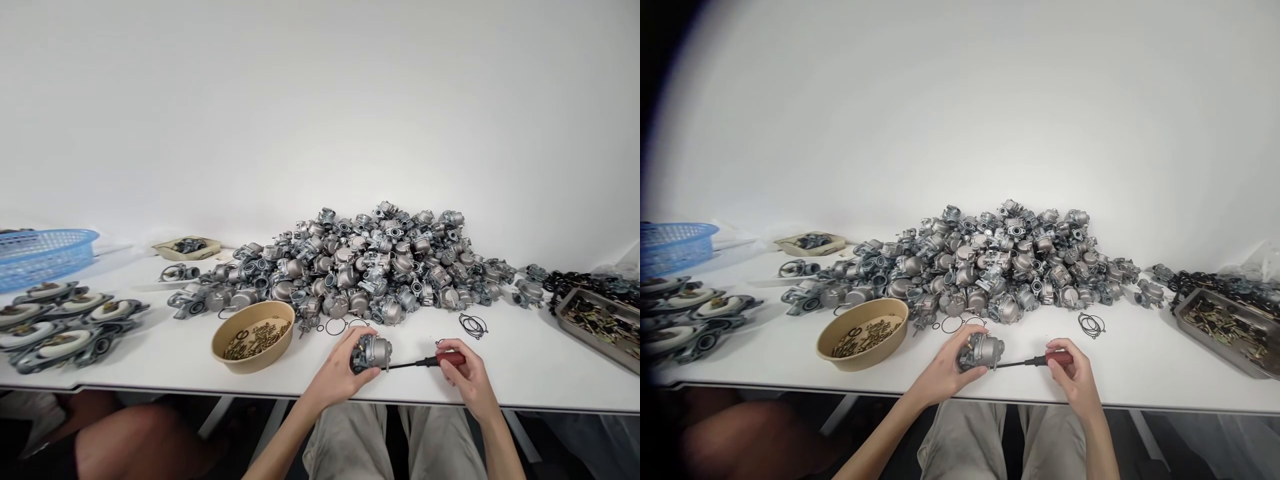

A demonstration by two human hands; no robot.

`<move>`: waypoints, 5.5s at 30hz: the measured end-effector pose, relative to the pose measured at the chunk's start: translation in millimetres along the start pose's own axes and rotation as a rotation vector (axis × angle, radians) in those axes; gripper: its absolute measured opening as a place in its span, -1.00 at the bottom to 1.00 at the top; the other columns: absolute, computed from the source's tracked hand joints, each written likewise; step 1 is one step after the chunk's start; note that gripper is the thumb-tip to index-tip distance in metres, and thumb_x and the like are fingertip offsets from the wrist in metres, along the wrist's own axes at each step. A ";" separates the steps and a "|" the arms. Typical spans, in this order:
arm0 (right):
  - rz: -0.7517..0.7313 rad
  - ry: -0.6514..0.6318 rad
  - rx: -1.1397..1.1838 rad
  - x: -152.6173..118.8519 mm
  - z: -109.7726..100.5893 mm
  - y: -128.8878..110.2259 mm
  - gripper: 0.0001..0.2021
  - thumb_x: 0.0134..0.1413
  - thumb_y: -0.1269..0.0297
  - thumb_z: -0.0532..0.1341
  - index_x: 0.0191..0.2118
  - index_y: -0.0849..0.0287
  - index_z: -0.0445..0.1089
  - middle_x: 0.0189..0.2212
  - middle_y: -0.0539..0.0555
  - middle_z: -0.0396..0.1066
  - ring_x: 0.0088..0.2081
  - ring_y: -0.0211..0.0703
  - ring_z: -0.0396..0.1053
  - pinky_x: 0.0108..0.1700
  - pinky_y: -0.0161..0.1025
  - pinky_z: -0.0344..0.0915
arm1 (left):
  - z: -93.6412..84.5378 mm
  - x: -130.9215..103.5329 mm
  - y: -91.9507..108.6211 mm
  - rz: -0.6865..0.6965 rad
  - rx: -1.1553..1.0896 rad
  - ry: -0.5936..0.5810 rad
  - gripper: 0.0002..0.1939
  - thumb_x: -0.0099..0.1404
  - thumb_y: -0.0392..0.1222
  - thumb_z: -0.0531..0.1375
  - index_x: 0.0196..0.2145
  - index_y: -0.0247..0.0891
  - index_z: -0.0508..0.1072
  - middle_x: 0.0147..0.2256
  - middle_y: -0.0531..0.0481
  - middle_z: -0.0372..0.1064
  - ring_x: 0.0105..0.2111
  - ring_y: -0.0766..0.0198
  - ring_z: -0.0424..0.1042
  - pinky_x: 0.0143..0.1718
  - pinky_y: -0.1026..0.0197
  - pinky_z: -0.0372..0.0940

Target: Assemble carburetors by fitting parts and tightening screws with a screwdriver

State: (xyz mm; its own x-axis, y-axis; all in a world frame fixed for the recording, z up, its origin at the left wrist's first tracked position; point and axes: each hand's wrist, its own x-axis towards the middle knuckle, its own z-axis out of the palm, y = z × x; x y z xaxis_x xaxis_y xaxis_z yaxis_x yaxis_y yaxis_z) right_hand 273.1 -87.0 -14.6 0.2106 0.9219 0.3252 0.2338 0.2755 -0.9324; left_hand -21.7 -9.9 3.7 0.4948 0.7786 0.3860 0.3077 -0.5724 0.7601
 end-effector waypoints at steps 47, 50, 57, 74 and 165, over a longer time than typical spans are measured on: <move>0.055 0.007 -0.010 -0.8 6.0 -1.8 -0.53 0.17 -0.20 0.32 -0.13 0.16 0.56 -0.44 0.11 0.49 -0.59 -0.22 0.26 -0.60 -0.29 0.27 | 0.1 -1.0 9.0 0.004 0.013 -0.052 -0.44 0.20 -0.37 0.23 0.15 -0.07 0.32 0.15 -0.12 0.32 0.17 -0.05 0.37 0.18 0.00 0.33; -0.004 -0.032 -0.013 -2.0 3.5 -2.5 -0.54 0.13 -0.14 0.37 -0.05 0.13 0.57 -0.27 0.17 0.54 -0.52 -0.20 0.32 -0.54 -0.27 0.34 | 0.4 -1.0 9.8 0.011 0.011 -0.048 -0.44 0.20 -0.38 0.23 0.14 -0.07 0.32 0.14 -0.11 0.32 0.16 -0.03 0.37 0.18 0.01 0.32; 0.046 0.031 -0.035 -0.4 6.8 0.3 -0.58 0.20 -0.17 0.31 -0.28 0.15 0.53 -0.54 0.02 0.39 -0.63 -0.28 0.15 -0.61 -0.31 0.15 | -0.2 -0.7 9.4 -0.007 0.004 -0.058 -0.45 0.20 -0.38 0.24 0.13 -0.07 0.32 0.14 -0.10 0.32 0.15 -0.02 0.38 0.18 0.03 0.32; -0.024 -0.046 -0.061 -0.8 1.9 0.9 -0.58 0.14 -0.16 0.36 -0.12 0.11 0.56 -0.27 0.18 0.55 -0.45 -0.12 0.44 -0.51 -0.30 0.34 | -0.7 -0.1 9.0 -0.019 0.007 -0.058 -0.45 0.18 -0.38 0.24 0.12 -0.08 0.32 0.14 -0.09 0.30 0.16 -0.02 0.37 0.18 0.02 0.31; -0.144 0.190 0.140 2.7 7.7 -4.6 -0.71 0.15 -0.01 0.42 -0.30 0.15 0.57 -0.37 0.10 0.52 -0.56 -0.23 0.34 -0.47 -0.23 0.31 | 4.8 -12.0 6.3 0.041 0.139 -0.074 -0.47 0.23 -0.26 0.24 0.16 -0.06 0.37 0.26 -0.20 0.20 0.18 -0.11 0.39 0.17 -0.04 0.36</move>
State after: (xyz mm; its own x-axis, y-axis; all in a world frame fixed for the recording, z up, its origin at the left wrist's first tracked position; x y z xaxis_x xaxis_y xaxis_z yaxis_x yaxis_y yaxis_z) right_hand 265.4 -83.7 -10.7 0.3625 0.8063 0.4674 0.1431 0.4474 -0.8828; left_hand -21.8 -24.1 1.4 0.5663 0.7355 0.3718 0.3929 -0.6375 0.6627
